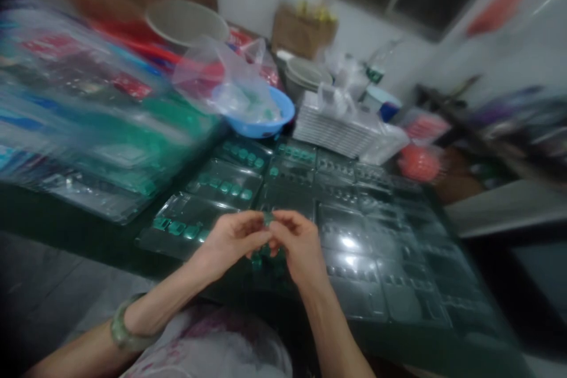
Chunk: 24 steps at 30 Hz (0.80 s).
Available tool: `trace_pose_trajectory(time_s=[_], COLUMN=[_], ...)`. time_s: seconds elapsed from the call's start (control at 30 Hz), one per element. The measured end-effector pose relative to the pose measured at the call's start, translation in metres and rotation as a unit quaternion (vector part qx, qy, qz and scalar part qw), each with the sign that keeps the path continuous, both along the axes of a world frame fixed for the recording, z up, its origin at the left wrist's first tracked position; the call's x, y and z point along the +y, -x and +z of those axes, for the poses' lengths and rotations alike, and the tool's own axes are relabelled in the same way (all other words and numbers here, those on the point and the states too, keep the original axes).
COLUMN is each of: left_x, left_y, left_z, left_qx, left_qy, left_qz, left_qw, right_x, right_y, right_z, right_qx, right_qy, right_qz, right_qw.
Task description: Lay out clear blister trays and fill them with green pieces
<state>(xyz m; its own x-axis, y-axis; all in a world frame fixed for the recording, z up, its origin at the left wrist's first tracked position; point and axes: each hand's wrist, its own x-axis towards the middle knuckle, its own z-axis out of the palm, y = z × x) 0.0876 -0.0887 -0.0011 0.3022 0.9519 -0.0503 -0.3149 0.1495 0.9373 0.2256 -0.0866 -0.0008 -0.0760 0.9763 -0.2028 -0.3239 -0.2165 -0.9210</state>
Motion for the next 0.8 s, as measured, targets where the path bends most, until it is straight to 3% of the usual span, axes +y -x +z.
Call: trace_pose_trajectory(time_s=[0.17, 0.3, 0.47, 0.53, 0.63, 0.7, 0.8], left_x=[0.000, -0.002, -0.006, -0.008, -0.010, -0.011, -0.010], left_y=[0.004, 0.008, 0.012, 0.012, 0.014, 0.017, 0.022], left_z=[-0.004, -0.002, -0.007, -0.009, -0.012, -0.013, -0.012], left_qx=[0.072, 0.114, 0.145, 0.155, 0.174, 0.183, 0.184], left_qy=[-0.005, -0.029, -0.037, -0.038, -0.052, -0.056, -0.051], left_qz=[0.053, 0.044, 0.028, 0.027, 0.018, 0.017, 0.014], left_qw=[0.996, 0.992, 0.988, 0.987, 0.983, 0.981, 0.981], right_x=[0.000, 0.000, 0.032, 0.062, 0.110, 0.136, 0.159], right_y=[-0.002, -0.002, -0.011, -0.016, -0.022, -0.024, -0.023], right_z=[-0.002, -0.002, -0.009, -0.016, -0.028, -0.035, -0.043], right_qx=[0.028, 0.024, -0.106, -0.232, -0.460, -0.537, -0.590], right_qy=[0.011, 0.012, -0.088, -0.155, -0.230, -0.243, -0.239], right_qz=[0.043, 0.053, -0.025, -0.072, -0.090, -0.076, -0.041], right_qw=[0.999, 0.998, 0.990, 0.958, 0.853, 0.804, 0.770])
